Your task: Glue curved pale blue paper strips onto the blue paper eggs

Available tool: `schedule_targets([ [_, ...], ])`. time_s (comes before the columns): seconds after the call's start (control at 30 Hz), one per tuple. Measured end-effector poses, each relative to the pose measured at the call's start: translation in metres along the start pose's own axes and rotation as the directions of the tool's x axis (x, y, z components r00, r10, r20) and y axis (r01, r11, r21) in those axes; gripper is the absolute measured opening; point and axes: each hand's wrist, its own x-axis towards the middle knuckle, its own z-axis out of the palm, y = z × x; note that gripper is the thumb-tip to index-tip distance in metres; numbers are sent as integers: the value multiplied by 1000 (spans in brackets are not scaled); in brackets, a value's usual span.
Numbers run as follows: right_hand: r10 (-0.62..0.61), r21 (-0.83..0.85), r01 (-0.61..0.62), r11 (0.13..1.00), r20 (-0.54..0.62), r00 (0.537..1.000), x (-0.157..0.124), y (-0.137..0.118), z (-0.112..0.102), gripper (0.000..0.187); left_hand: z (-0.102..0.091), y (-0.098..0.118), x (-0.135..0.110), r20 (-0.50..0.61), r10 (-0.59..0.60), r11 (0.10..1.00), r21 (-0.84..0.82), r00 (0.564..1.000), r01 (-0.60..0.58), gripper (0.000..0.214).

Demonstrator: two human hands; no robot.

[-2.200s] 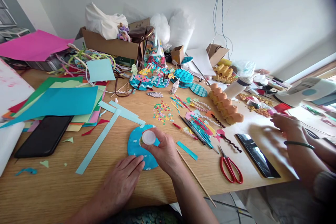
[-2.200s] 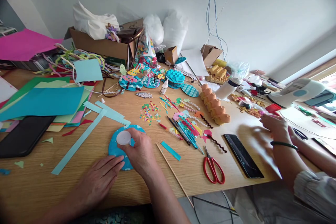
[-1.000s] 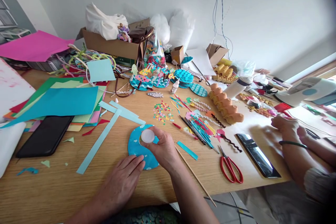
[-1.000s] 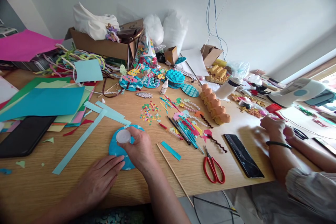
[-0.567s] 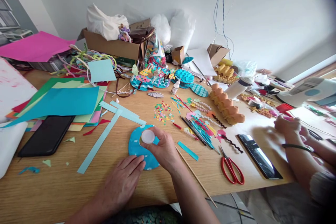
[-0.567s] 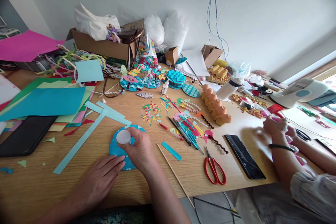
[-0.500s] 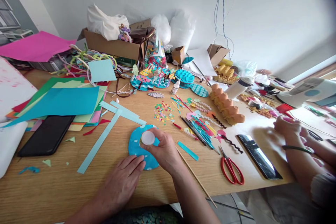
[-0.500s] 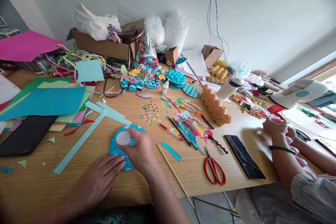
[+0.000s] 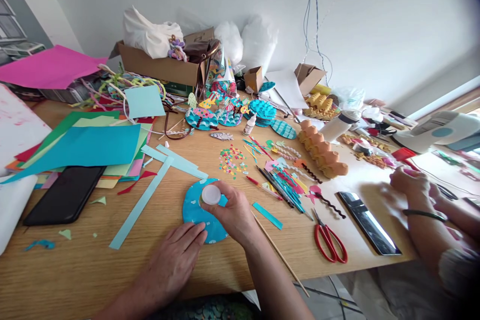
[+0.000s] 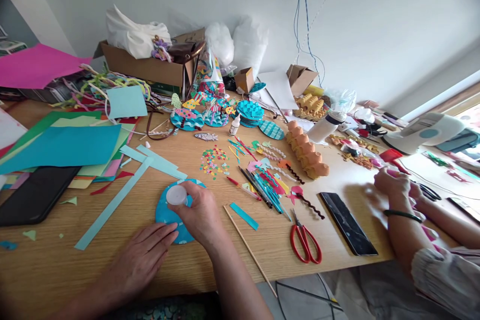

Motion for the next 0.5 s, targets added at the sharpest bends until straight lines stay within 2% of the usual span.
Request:
schedule_targets([
  [0.3,-9,11,9,1000,-2,1000,0,2,1,10,3,0,-4,44,-19,1000,-8,999,19,31],
  [0.5,14,235,-4,972,-44,999,0,0,-5,14,1,0,-4,113,-2,1000,15,994,0,33],
])
